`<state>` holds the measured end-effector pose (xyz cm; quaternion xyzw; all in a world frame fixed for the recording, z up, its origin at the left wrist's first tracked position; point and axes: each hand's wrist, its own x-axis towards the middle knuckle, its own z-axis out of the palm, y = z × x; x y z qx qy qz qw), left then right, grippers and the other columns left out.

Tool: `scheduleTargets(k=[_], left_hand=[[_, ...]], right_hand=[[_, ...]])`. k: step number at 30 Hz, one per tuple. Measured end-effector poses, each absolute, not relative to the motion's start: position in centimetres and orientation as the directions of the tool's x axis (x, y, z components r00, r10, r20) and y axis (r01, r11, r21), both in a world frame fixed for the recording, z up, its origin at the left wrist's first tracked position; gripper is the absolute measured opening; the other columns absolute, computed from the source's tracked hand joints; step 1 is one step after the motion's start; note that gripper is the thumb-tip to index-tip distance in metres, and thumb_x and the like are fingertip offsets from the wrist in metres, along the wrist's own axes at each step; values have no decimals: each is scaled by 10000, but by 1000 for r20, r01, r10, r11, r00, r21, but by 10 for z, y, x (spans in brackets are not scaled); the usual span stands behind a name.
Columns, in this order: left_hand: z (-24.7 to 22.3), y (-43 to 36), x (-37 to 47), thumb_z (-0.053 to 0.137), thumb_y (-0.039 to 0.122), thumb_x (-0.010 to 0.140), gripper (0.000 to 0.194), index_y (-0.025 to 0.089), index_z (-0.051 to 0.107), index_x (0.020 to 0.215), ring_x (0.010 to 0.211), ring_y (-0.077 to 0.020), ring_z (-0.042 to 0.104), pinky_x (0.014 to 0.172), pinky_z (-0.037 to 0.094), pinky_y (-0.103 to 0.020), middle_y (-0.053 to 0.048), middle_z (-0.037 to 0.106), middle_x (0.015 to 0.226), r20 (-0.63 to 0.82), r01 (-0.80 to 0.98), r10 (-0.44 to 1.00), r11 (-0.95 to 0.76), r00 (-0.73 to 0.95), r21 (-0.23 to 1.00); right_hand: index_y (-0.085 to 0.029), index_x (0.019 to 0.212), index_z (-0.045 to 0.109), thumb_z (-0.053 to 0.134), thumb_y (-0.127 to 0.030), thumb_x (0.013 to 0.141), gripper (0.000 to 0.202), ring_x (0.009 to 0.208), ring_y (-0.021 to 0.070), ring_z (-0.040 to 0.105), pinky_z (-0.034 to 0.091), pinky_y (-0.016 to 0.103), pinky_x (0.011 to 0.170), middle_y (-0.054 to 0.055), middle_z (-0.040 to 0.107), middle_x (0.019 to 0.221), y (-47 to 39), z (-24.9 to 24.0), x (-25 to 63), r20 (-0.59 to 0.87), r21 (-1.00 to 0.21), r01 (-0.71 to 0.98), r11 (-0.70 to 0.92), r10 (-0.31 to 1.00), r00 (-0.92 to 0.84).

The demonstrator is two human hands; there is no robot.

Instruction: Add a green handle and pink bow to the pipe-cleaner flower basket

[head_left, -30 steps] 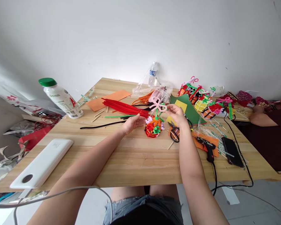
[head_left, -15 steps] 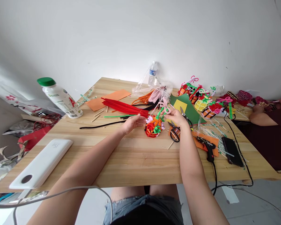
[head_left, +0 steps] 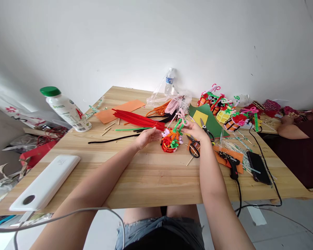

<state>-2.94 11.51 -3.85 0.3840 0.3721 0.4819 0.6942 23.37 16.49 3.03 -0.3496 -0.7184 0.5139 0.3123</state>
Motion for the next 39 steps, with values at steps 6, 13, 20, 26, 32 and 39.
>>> scheduleTargets(k=[6, 13, 20, 26, 32, 39], left_hand=[[-30, 108, -26, 678, 525, 721, 450, 134, 711, 942, 985, -260, 634, 892, 453, -397, -130, 707, 1009, 22, -309, 989, 24, 147, 951], [-7, 91, -16, 680, 451, 751, 312, 174, 662, 894, 1108, -251, 557, 970, 407, -390, -102, 624, 1160, 302, -140, 947, -287, 107, 948], [-7, 81, -4, 683, 391, 766, 232, 187, 638, 866, 1133, -237, 530, 995, 402, -376, -98, 566, 1178, 365, -116, 911, -348, 191, 930], [-4, 78, 0, 698, 376, 757, 305, 202, 629, 997, 1131, -229, 536, 990, 407, -365, -90, 567, 1229, 342, -176, 915, -308, 215, 935], [-8, 80, 2, 703, 360, 753, 349, 203, 635, 1058, 1047, -207, 574, 977, 418, -371, -78, 617, 1160, 350, -169, 916, -319, 197, 932], [-2, 80, 2, 716, 397, 725, 348, 202, 677, 1010, 866, -186, 588, 844, 472, -339, -51, 635, 925, 347, -20, 932, -347, 103, 938]], right_hand=[[-198, 954, 658, 730, -240, 654, 312, 970, 202, 636, 486, 379, 910, 55, 689, 1031, 161, 42, 239, 78, -927, 281, 249, 860, -505], [-181, 875, 667, 532, -317, 848, 194, 789, 216, 618, 495, 403, 803, 79, 677, 844, 113, 77, 251, 620, -638, 638, 432, 780, 91], [-234, 864, 679, 543, -221, 861, 137, 843, 249, 535, 457, 431, 786, 81, 641, 790, 70, 38, 215, 772, -239, 640, 730, 543, -330], [-238, 893, 690, 540, -153, 854, 177, 904, 246, 507, 462, 416, 804, 79, 605, 822, 70, 30, 218, 704, -125, 634, 763, 518, -485], [-220, 880, 678, 532, -181, 879, 152, 900, 243, 494, 448, 402, 805, 83, 602, 824, 70, 30, 211, 685, -98, 654, 750, 528, -503], [-214, 852, 621, 518, -181, 881, 112, 802, 224, 506, 438, 374, 749, 63, 621, 774, 71, 23, 211, 729, -255, 633, 731, 575, -371]])
